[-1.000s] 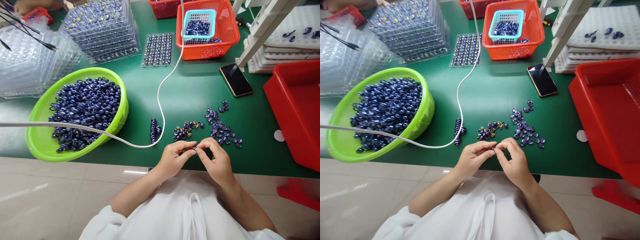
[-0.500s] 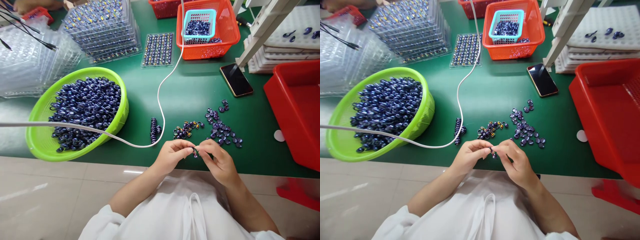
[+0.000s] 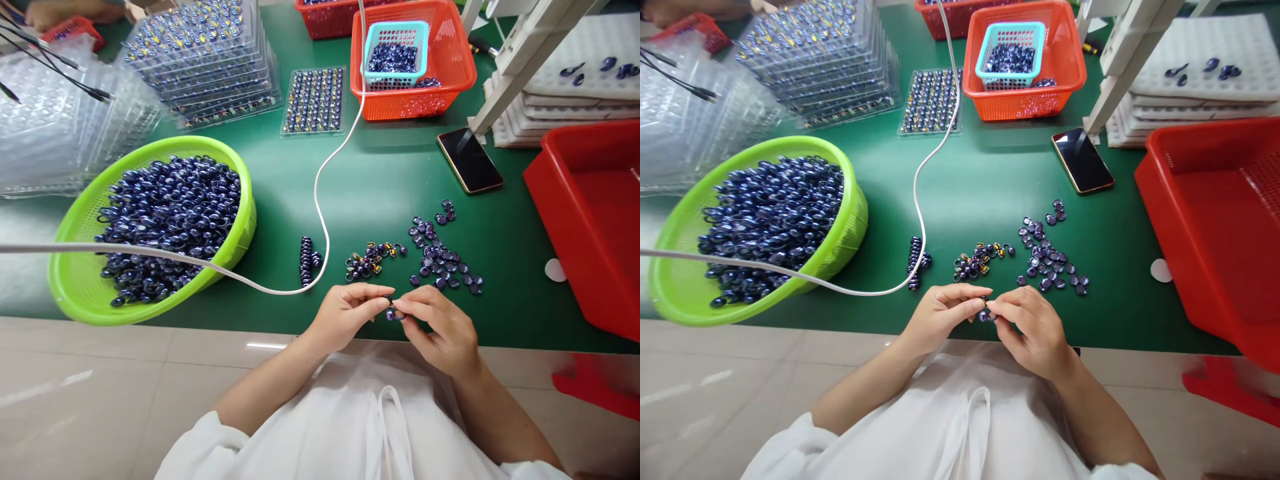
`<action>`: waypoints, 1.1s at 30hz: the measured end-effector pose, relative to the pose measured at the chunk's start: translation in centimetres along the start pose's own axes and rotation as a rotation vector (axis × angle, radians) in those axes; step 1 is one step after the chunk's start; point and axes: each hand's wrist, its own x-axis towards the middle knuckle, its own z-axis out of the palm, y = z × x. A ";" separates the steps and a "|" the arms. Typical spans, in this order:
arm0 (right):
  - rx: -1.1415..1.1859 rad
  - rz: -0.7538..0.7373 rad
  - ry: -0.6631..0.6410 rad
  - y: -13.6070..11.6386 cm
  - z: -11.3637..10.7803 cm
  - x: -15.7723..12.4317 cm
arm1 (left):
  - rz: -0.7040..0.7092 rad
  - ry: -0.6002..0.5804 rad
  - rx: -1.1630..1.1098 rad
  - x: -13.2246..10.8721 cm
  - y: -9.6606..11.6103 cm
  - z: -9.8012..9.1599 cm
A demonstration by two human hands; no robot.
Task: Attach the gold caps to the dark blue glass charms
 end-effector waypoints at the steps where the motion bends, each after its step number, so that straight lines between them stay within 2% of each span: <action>1: 0.003 0.022 0.021 -0.1 0.1 0.0 | 0.010 0.003 0.018 -0.1 -0.1 0.0; 6: -0.010 0.115 0.133 -0.3 0.6 0.0 | 0.008 0.021 -0.030 -0.1 -0.5 0.0; 10: -0.021 0.114 0.067 -0.3 0.6 0.0 | 0.002 0.029 -0.054 -0.1 -0.8 0.1; 14: -0.046 0.096 0.069 -0.4 0.5 0.2 | 0.044 0.033 -0.046 -0.3 -1.0 0.2; 23: -0.080 0.097 0.072 -0.8 0.8 0.5 | 0.379 0.061 0.288 -0.3 -1.4 -0.1; 28: -0.150 0.069 0.047 -0.9 0.8 0.5 | 0.543 0.022 0.378 -0.1 -1.5 -0.3; 33: -0.143 0.136 0.056 -1.1 0.8 0.6 | 0.601 0.019 0.392 0.0 -1.9 -0.4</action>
